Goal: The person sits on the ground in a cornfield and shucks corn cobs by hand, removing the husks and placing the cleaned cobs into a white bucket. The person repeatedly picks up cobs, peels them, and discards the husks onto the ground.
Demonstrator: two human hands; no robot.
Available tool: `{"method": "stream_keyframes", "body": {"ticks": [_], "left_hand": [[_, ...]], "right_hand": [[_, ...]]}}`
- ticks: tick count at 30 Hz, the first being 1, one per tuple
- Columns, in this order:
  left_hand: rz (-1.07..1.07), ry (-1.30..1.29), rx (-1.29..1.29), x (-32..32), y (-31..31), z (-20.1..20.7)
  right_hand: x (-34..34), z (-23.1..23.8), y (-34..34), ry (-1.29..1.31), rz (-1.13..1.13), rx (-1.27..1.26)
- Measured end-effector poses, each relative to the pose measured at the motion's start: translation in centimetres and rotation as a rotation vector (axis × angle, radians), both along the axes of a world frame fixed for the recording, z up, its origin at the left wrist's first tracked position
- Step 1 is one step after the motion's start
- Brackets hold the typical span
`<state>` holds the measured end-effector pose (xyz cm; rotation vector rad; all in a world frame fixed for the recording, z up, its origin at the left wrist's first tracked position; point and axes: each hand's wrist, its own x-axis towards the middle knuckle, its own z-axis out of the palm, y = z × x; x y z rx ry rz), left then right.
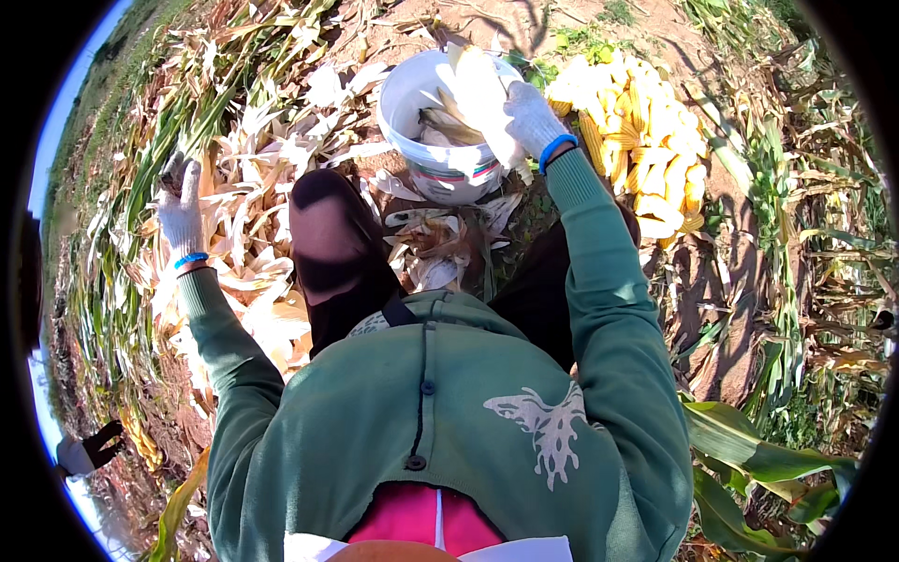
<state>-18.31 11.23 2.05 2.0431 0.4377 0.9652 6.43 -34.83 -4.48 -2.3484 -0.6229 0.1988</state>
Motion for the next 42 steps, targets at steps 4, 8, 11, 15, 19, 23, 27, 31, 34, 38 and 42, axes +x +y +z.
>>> {"method": "stream_keyframes", "body": {"ticks": [4,8,11,15,19,23,27,31,34,38,42], "left_hand": [[-0.548,-0.084,-0.705,9.0,-12.7,0.2],[-0.836,0.114,-1.393,13.9,-21.9,-6.5],[-1.136,-0.083,-1.662,15.0,-25.3,-7.8],[-1.065,-0.184,-1.489,15.7,-25.9,-9.4],[-1.105,-0.223,-1.668,17.6,-27.1,-9.2],[-0.794,-0.207,-1.757,17.4,-27.1,-8.6],[-0.566,0.155,-1.243,18.0,-26.0,-9.9],[-0.486,0.188,-0.743,18.6,-26.0,-12.6],[-0.765,0.069,-1.459,18.1,-26.3,-11.3],[-0.967,-0.145,-1.776,16.8,-26.1,-8.5],[-0.931,-0.207,-1.707,17.8,-25.4,-9.7]], "right_hand": [[-0.4,-4.1,0.9,-0.156,0.105,0.203],[-5.8,0.5,3.7,-0.542,0.104,-0.229],[-7.7,3.7,4.3,-0.502,0.052,-0.424],[-7.5,2.3,4.6,-0.293,0.044,-0.504],[-6.4,-2.0,3.9,-0.352,-0.011,-0.331],[-7.5,-0.1,4.9,-0.202,-0.136,-0.261],[-7.8,2.0,5.1,0.069,-0.186,-0.159],[-7.1,1.1,4.8,0.204,-0.075,0.119],[-7.5,0.8,4.8,0.457,0.120,0.518],[-7.5,1.0,4.4,0.656,0.157,0.479],[-7.2,1.0,4.8,0.678,0.191,0.615]]}}
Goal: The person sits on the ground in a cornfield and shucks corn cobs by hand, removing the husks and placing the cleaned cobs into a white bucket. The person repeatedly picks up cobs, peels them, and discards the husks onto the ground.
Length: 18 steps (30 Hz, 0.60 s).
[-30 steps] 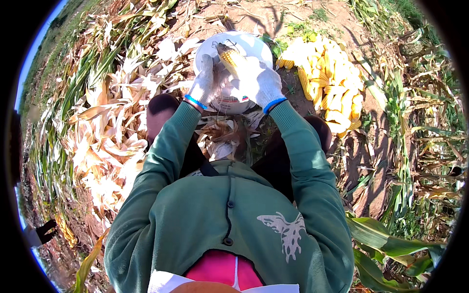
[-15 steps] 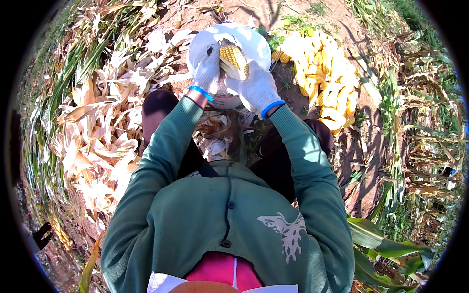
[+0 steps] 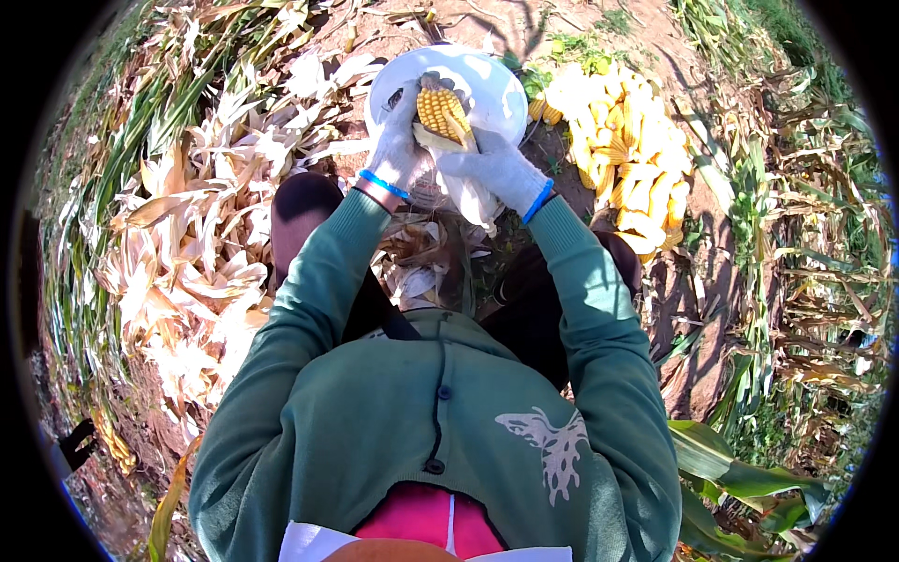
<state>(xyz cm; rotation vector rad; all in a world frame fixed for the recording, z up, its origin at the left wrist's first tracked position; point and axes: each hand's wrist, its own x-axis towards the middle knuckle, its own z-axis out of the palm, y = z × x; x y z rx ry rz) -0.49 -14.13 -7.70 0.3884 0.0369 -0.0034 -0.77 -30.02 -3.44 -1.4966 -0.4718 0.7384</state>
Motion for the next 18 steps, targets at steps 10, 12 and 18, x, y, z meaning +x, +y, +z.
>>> {"method": "stream_keyframes", "body": {"ticks": [10,12,18], "left_hand": [[0.103,0.297,0.074,0.2,0.3,-2.1],[0.119,0.168,0.107,-0.2,0.1,-1.3],[-0.029,0.035,0.528,-3.4,-1.3,2.1]], "right_hand": [[1.4,-1.0,0.9,-0.141,-0.331,-0.210],[1.2,0.1,1.0,-0.234,-0.327,-0.312],[1.6,-2.9,0.8,-0.534,-0.422,-0.645]]}}
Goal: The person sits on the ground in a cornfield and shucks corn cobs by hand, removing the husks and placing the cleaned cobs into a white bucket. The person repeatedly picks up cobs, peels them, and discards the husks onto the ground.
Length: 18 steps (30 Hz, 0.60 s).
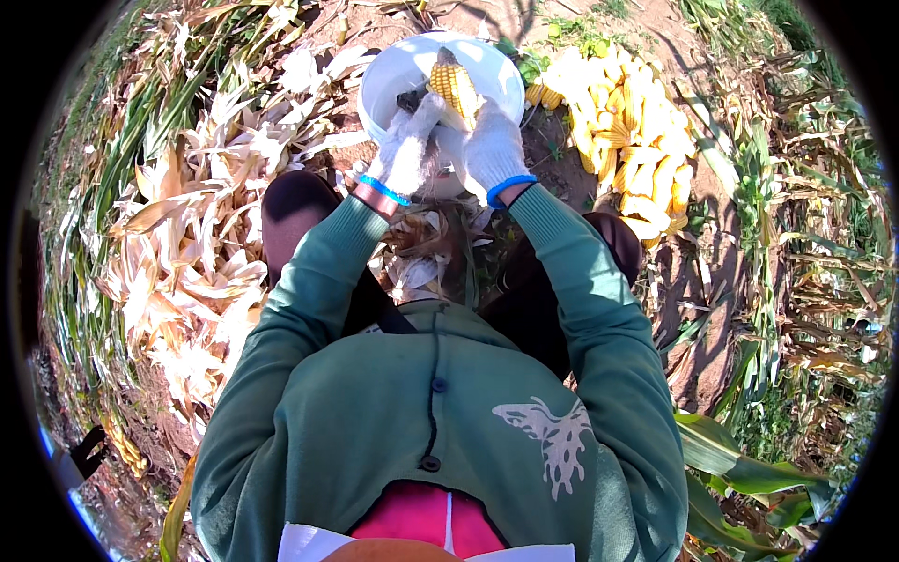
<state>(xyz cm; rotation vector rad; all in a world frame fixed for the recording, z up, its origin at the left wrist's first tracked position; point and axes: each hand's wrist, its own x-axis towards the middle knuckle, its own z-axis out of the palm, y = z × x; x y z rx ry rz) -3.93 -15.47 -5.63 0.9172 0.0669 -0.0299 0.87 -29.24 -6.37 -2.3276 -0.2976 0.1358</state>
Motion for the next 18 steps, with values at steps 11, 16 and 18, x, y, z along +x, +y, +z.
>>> {"method": "stream_keyframes", "body": {"ticks": [11,16,18], "left_hand": [[0.255,0.116,-0.171,1.2,-0.2,-1.8],[0.267,0.010,-0.002,1.9,-0.9,-4.1],[0.288,0.098,-0.188,2.2,-1.1,-4.4]], "right_hand": [[-0.8,2.2,1.2,0.346,0.147,0.568],[-1.2,1.3,2.6,0.289,-0.063,0.672],[-0.1,-0.6,2.1,0.229,-0.049,0.772]]}}
